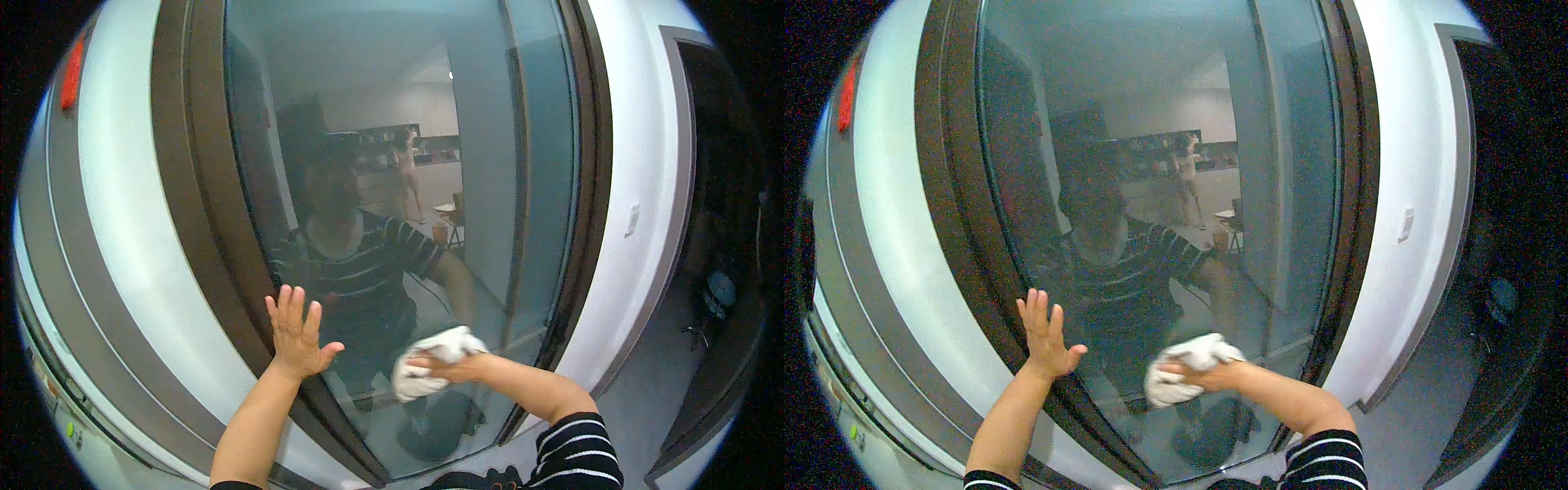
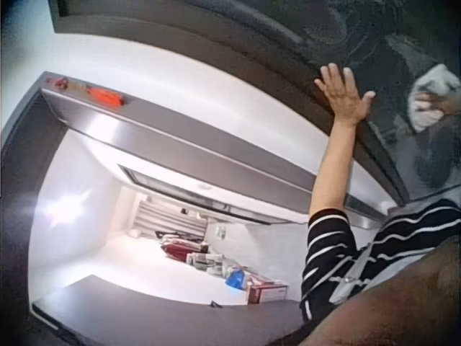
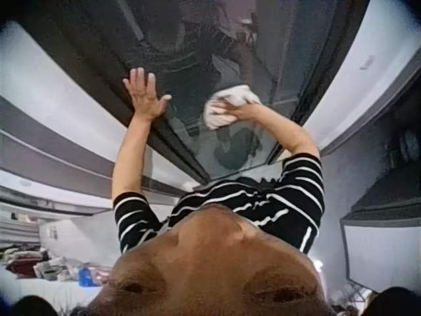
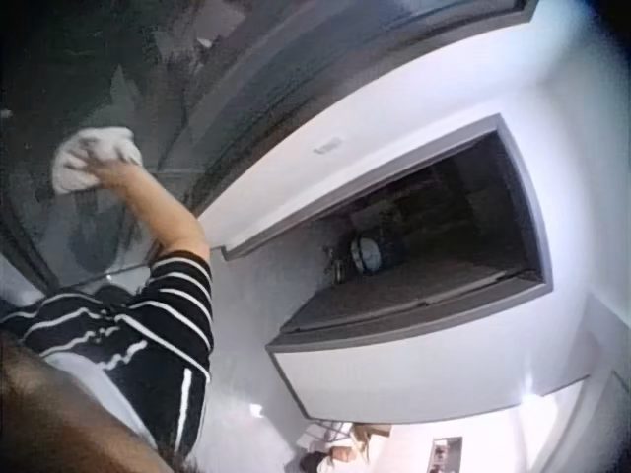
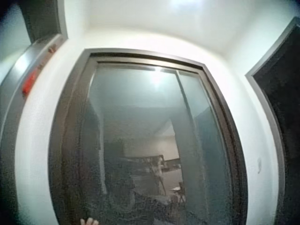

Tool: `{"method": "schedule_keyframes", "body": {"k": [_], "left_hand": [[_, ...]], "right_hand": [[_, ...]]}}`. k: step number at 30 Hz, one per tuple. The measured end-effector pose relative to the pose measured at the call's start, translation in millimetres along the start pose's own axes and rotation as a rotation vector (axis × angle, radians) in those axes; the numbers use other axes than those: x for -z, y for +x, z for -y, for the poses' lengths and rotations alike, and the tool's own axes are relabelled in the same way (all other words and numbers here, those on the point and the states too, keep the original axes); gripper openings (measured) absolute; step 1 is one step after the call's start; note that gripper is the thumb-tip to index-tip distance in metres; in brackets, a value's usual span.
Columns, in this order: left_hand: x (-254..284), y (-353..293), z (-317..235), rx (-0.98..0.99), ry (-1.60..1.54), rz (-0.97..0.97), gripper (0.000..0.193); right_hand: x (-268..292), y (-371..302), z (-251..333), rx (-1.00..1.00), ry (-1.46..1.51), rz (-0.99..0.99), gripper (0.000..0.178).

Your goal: The person sits on the floor and wipes the frame and glass of a sliding door with a white cloth. They clean the vertical edges, the horizontal tracks, and the glass surface, moving the cloth back and forth to remove dust.

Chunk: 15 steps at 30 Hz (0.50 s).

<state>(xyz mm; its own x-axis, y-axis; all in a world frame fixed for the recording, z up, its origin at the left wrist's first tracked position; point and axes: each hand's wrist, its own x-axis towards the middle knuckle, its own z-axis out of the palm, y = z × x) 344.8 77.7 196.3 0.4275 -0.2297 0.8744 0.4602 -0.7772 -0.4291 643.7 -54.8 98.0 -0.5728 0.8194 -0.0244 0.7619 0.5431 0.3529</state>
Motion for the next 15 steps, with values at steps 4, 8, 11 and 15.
{"method": "schedule_keyframes", "body": {"k": [4, 8, 11, 15], "left_hand": [[1, 0, -5, 0.012, 0.003, 0.052, 0.081], [2, -1, -8, 0.031, 0.019, 0.071, 0.088], [0, 1, -10, 0.022, 0.052, 0.109, 0.094], [2, 0, -10, 0.042, 0.063, 0.097, 0.091]], "right_hand": [[55, -61, -58, -0.205, -0.096, -0.324, 0.068], [205, -45, -135, -0.537, -0.254, -1.003, 0.067], [315, -9, -172, -0.528, -0.459, -1.38, 0.066], [313, 48, -134, -0.529, -0.152, -1.586, 0.077]]}}
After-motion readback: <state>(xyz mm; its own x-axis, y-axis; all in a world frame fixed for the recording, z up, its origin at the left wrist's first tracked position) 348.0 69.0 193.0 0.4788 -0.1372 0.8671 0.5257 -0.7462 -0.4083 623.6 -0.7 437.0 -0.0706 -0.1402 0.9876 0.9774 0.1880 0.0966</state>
